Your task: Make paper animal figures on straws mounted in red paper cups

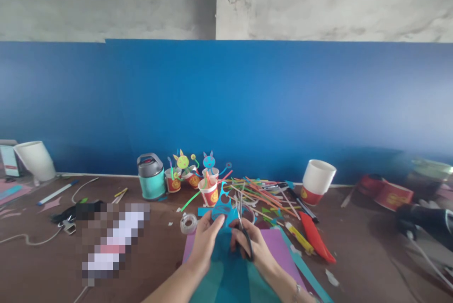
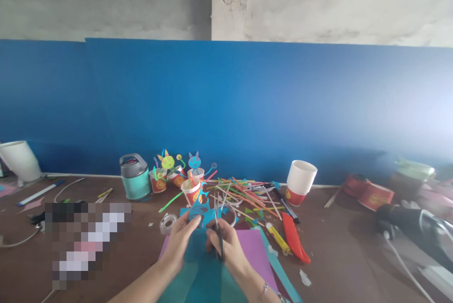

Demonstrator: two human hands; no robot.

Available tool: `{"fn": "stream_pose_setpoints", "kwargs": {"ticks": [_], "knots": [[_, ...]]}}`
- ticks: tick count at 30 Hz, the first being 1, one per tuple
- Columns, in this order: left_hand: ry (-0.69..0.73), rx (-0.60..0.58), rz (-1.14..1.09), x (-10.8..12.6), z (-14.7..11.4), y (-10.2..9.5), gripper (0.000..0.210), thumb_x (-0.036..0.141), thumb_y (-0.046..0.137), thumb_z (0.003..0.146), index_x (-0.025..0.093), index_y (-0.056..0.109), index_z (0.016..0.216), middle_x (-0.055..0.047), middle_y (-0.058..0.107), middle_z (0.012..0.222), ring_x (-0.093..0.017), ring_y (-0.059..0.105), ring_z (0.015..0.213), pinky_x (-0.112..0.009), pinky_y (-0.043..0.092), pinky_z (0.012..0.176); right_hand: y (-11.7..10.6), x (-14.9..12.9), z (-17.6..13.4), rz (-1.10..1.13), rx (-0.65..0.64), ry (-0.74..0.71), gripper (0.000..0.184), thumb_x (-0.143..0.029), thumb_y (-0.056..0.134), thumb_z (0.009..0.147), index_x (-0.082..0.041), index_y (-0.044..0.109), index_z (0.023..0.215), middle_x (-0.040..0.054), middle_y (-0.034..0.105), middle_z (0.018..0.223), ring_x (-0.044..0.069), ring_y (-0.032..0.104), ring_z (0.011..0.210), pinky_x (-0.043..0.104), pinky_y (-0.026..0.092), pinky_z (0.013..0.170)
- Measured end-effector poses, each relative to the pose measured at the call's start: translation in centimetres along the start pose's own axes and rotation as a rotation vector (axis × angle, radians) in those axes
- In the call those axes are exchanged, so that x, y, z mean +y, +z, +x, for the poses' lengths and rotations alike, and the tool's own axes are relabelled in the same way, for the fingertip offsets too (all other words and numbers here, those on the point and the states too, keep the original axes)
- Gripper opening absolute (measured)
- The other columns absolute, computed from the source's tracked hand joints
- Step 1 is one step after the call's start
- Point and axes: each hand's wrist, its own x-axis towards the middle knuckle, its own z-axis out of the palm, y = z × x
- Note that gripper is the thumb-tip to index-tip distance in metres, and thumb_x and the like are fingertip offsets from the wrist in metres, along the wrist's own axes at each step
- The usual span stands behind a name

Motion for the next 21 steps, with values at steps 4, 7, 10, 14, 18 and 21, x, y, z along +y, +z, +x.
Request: {"fn": "stream_pose_setpoints", "kwargs": {"ticks": [4,7,10,14,18,21], "knots": [[-0.039,0.022,-0.028,-0.03,-0.22,0.2,0.021,0.039,0.068,0.072,0.019,0.065,0.078,0.001,0.068,0.071,-0.018,0.06,0.069,-0.026,0.045,0.066,0.55,-0.21,-0.18,-0.063,-0.052,0.027,0.041,-0.056,0.064,0.073,-0.017,0.055,0.084,-0.0047,0.056,0.051,0.007,0.038,0.041,0.02,0.028,0.04],[-0.053,0.018,-0.017,-0.07,-0.6,0.55,0.017,0.038,0.067,0.073,0.021,0.065,0.075,0.003,0.065,0.066,-0.016,0.059,0.063,-0.024,0.045,0.061,0.8,-0.41,-0.36,-0.069,-0.038,0.029,0.039,-0.054,0.067,0.071,-0.019,0.051,0.075,-0.0052,0.053,0.05,0.007,0.038,0.042,0.019,0.027,0.04],[-0.083,-0.037,-0.013,-0.19,-0.86,0.78,0.018,0.041,0.066,0.074,0.023,0.066,0.076,0.004,0.062,0.061,-0.014,0.054,0.051,-0.024,0.044,0.051,0.85,-0.5,-0.43,-0.054,-0.016,-0.002,0.04,-0.053,0.07,0.069,-0.019,0.05,0.071,-0.005,0.053,0.049,0.007,0.038,0.042,0.019,0.027,0.04],[-0.127,-0.066,-0.023,-0.42,-0.86,0.76,0.024,0.043,0.066,0.072,0.021,0.068,0.081,0.001,0.066,0.067,-0.015,0.055,0.052,-0.025,0.043,0.047,0.89,-0.66,-0.42,-0.058,-0.021,-0.001,0.04,-0.053,0.069,0.069,-0.019,0.05,0.073,-0.0051,0.052,0.05,0.007,0.037,0.042,0.019,0.027,0.04],[-0.099,-0.002,-0.012,-0.51,-0.78,0.6,0.021,0.04,0.068,0.071,0.02,0.069,0.076,0.0,0.067,0.07,-0.018,0.06,0.068,-0.024,0.046,0.058,1.05,-0.66,-0.41,-0.104,-0.039,0.017,0.037,-0.051,0.066,0.071,-0.02,0.045,0.068,-0.005,0.052,0.051,0.007,0.038,0.042,0.02,0.028,0.04],[-0.101,0.011,-0.012,-0.44,-0.87,0.61,0.02,0.04,0.069,0.071,0.021,0.068,0.072,0.002,0.065,0.065,-0.017,0.06,0.066,-0.024,0.046,0.06,1.09,-0.36,-0.39,-0.117,-0.03,0.007,0.036,-0.05,0.065,0.071,-0.021,0.043,0.067,-0.0053,0.05,0.05,0.008,0.04,0.044,0.019,0.029,0.041]]}}
